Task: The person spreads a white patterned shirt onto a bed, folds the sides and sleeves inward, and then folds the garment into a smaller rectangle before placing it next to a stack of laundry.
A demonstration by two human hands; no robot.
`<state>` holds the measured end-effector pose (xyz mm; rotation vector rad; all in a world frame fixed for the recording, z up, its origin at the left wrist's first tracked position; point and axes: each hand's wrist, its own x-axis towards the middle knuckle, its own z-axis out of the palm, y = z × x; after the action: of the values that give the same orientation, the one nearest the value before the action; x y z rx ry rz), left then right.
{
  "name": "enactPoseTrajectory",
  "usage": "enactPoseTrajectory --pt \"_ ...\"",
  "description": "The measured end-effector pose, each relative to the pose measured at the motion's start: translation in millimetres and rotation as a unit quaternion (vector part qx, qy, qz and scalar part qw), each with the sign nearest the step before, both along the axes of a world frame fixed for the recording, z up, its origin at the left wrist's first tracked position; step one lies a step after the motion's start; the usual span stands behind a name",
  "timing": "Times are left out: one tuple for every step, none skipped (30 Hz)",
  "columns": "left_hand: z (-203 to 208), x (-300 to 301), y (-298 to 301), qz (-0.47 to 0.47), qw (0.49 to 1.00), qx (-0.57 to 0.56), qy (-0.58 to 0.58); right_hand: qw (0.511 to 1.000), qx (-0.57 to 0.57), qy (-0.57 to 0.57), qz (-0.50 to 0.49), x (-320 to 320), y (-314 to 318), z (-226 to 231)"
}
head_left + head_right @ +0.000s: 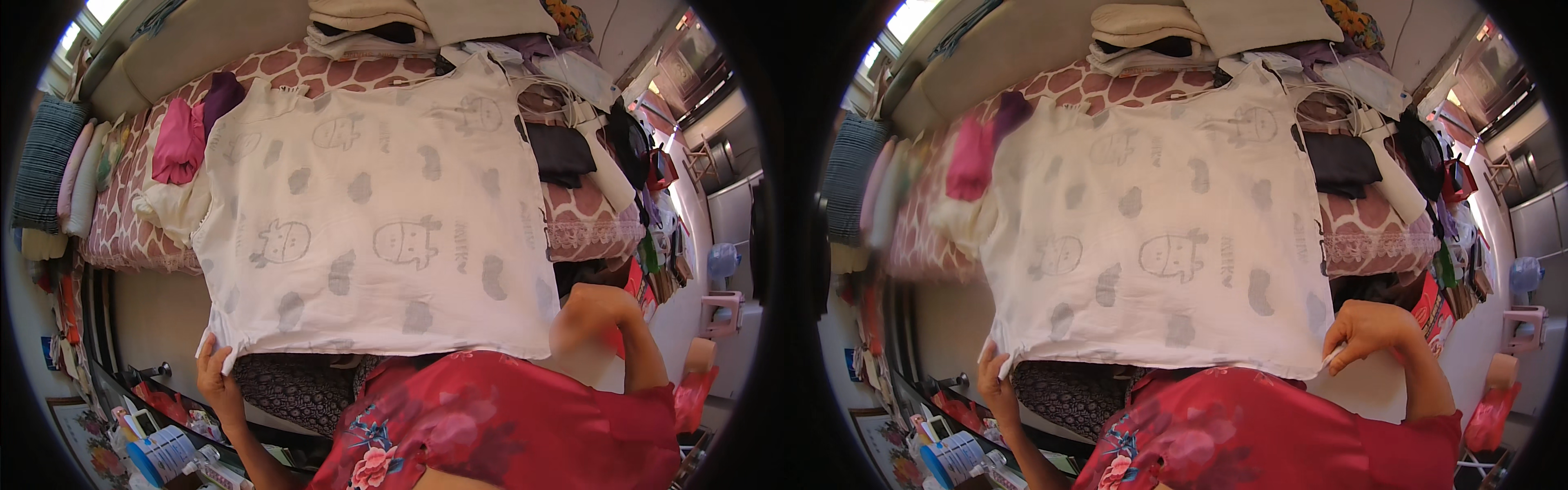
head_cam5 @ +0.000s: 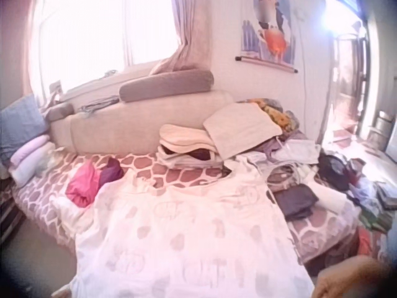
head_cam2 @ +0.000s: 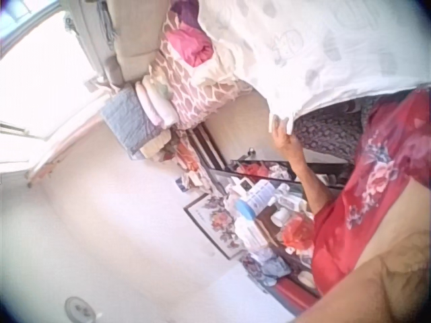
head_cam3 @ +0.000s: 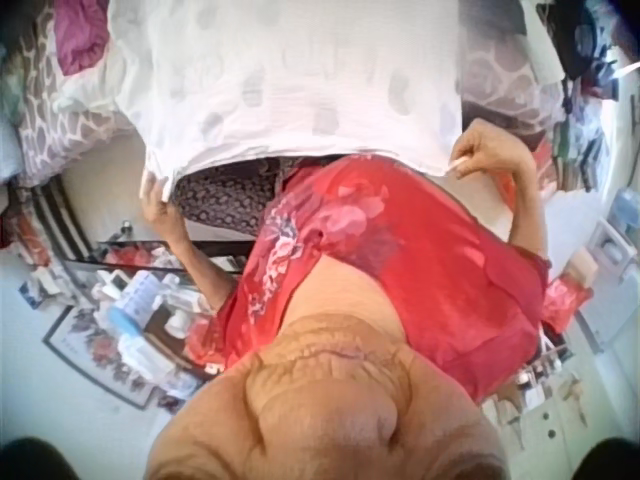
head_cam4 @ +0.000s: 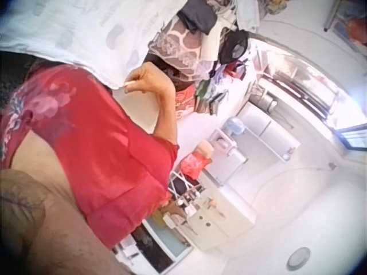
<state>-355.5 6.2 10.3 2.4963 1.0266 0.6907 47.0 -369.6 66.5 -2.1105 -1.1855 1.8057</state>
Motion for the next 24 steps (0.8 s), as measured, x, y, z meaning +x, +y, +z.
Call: enactPoseTrajectory --pt "3.4 0.7 -2.1 -0.001 1.0 0.006 0.015 0.998 -0.055 0.039 -0.002 1.4 8.2 -8.4" --pt "2.9 2.0 -3.3 -0.004 1.0 0.007 0.025 0.994 -0.083 0.076 0.011 5.1 19.3 -12.9" --pt "1.2 2.9 -3.5 -0.007 0.999 0.009 0.036 0.987 -0.082 0.138 -0.026 14.0 21.8 -27.3" --pt "-1.1 3.4 -3.7 0.0 0.999 -0.003 0.046 0.992 0.0 0.125 -0.001 25.8 33.5 -35.3" --pt "-3.4 1.7 -5.0 0.004 0.999 -0.006 0.053 0.99 0.083 0.111 0.026 39.9 51.7 -38.1" --pt "-9.2 7.0 -2.8 -0.005 0.998 -0.014 0.059 0.988 0.119 0.089 -0.035 51.6 73.1 -27.8" --pt "-14.5 7.0 -2.0 -0.006 0.998 -0.022 0.063 0.985 0.151 0.04 -0.071 62.1 103.6 -21.5" --pt "-16.8 6.5 -2.8 -0.002 0.998 -0.023 0.06 0.959 0.261 0.001 -0.112 77.8 130.9 -38.1" --pt "-19.6 4.9 -3.7 0.006 0.998 -0.03 0.056 0.924 0.351 -0.059 -0.14 93.2 160.3 -58.4" --pt "-20.4 2.2 -6.2 0.019 0.998 -0.033 0.055 0.887 0.431 -0.101 -0.134 109.2 192.9 -78.4" --pt "-20.6 0.4 -7.5 0.031 0.997 -0.036 0.054 0.862 0.48 -0.121 -0.11 121.5 225.0 -93.9" --pt "-21.1 -0.1 -8.3 0.034 0.998 -0.034 0.048 0.835 0.525 -0.144 -0.086 136.4 247.6 -106.2" --pt "-23.1 -0.1 -9.3 0.038 0.998 -0.039 0.042 0.827 0.5 -0.255 -0.024 157.3 260.0 -117.8" --pt "-23.2 -0.7 -9.8 0.042 0.997 -0.042 0.041 0.806 0.469 -0.359 0.037 177.4 273.2 -130.6" --pt "-23.4 -1.0 -10.3 0.047 0.997 -0.046 0.04 0.773 0.429 -0.457 0.096 197.2 286.8 -141.0" --pt "-23.5 -0.2 -11.5 0.053 0.996 -0.057 0.031 0.766 0.408 -0.49 0.084 229.5 290.8 -148.9" --pt "-23.7 -1.1 -13.5 0.064 0.995 -0.065 0.034 0.757 0.387 -0.521 0.071 252.2 291.9 -156.3" --pt "-23.8 -3.2 -16.4 0.079 0.994 -0.073 0.034 0.751 0.36 -0.548 0.078 251.8 301.5 -158.7" --pt "-24.0 -3.3 -19.6 0.093 0.992 -0.084 0.033 0.743 0.328 -0.576 0.086 251.8 307.4 -156.5" --pt "-23.2 -2.7 -20.1 0.094 0.992 -0.084 0.029 0.734 0.296 -0.604 0.095 250.5 312.8 -154.2" --pt "-23.3 -0.6 -20.8 0.098 0.991 -0.085 0.028 0.725 0.307 -0.611 0.077 247.2 317.3 -154.8" --pt "-22.4 0.6 -21.7 0.104 0.991 -0.085 0.028 0.717 0.32 -0.616 0.06 240.1 321.8 -157.1" --pt "-22.0 1.6 -22.5 0.112 0.99 -0.083 0.026 0.707 0.335 -0.622 0.044 230.7 328.1 -155.1" --pt "-22.8 2.2 -22.1 0.11 0.99 -0.082 0.022 0.732 0.355 -0.581 0.031 220.6 329.7 -153.0"
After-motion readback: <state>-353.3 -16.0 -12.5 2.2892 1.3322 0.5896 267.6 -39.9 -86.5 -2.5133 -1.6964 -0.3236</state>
